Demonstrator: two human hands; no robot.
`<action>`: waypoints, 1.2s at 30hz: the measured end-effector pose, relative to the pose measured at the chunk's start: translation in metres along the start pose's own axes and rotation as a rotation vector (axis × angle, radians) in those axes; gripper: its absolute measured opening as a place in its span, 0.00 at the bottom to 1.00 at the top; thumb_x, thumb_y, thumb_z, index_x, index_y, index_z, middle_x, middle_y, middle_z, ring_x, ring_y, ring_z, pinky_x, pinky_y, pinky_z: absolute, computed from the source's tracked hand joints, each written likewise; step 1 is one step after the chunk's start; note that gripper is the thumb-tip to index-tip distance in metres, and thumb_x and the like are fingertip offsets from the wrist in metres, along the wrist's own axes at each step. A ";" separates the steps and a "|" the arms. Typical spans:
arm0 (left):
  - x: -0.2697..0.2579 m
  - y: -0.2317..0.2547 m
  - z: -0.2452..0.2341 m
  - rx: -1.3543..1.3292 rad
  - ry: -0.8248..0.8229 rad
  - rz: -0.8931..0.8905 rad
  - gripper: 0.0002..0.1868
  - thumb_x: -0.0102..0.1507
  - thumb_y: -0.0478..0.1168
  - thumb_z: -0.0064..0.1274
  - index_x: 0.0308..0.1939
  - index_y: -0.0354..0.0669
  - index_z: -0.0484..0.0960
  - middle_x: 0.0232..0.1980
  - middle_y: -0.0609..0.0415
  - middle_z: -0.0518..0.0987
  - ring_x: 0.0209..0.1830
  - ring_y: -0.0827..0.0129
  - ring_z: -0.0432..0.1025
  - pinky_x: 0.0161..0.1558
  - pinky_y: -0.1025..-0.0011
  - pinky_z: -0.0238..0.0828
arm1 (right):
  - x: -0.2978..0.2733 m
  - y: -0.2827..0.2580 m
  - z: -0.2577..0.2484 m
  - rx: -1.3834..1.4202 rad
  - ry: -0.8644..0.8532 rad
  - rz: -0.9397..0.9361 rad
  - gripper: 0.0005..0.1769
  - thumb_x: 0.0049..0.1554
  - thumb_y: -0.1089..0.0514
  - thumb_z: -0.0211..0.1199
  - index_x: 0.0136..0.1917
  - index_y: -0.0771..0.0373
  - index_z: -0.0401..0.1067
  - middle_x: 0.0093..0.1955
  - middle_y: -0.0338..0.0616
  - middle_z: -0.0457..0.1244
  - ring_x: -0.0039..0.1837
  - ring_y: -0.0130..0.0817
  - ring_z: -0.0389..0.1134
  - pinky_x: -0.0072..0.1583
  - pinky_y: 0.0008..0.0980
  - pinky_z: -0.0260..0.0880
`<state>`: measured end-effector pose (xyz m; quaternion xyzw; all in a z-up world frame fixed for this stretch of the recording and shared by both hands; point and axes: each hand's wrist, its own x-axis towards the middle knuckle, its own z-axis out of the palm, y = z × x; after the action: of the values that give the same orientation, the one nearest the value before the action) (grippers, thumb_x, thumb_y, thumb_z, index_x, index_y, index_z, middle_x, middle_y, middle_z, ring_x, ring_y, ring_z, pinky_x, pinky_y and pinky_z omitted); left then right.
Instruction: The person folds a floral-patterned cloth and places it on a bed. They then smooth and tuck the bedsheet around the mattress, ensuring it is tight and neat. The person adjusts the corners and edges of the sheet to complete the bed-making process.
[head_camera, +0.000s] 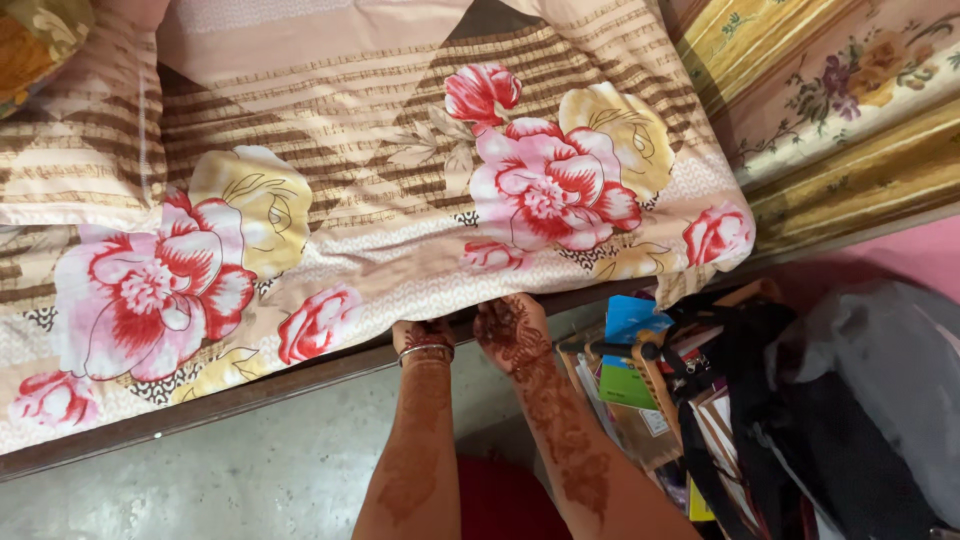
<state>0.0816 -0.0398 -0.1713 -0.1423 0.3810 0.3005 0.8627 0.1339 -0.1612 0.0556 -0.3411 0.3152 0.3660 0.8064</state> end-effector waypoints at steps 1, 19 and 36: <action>0.002 -0.001 0.000 0.003 0.019 -0.014 0.14 0.72 0.46 0.47 0.54 0.46 0.83 0.52 0.55 0.85 0.46 0.67 0.76 0.47 0.69 0.76 | -0.002 -0.007 -0.001 -0.039 0.028 0.010 0.09 0.59 0.58 0.57 0.37 0.58 0.71 0.33 0.36 0.65 0.40 0.31 0.68 0.44 0.34 0.69; -0.172 0.003 0.177 2.116 -0.391 0.939 0.17 0.69 0.46 0.49 0.35 0.37 0.84 0.38 0.42 0.83 0.42 0.47 0.78 0.47 0.57 0.73 | 0.085 -0.060 -0.006 -1.240 0.041 -1.536 0.13 0.54 0.63 0.66 0.53 0.63 0.74 0.51 0.50 0.68 0.54 0.50 0.70 0.58 0.42 0.70; -0.068 0.017 0.294 2.885 -0.501 0.805 0.41 0.65 0.46 0.44 0.81 0.48 0.46 0.84 0.50 0.41 0.84 0.49 0.34 0.77 0.51 0.36 | 0.146 -0.074 0.042 -1.850 -0.029 -1.075 0.18 0.60 0.49 0.56 0.55 0.62 0.75 0.54 0.54 0.69 0.59 0.52 0.69 0.61 0.46 0.68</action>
<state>0.2031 0.0850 0.0763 0.9614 0.2006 -0.0939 0.1633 0.2816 -0.1106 -0.0075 -0.9099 -0.2862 0.0634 0.2936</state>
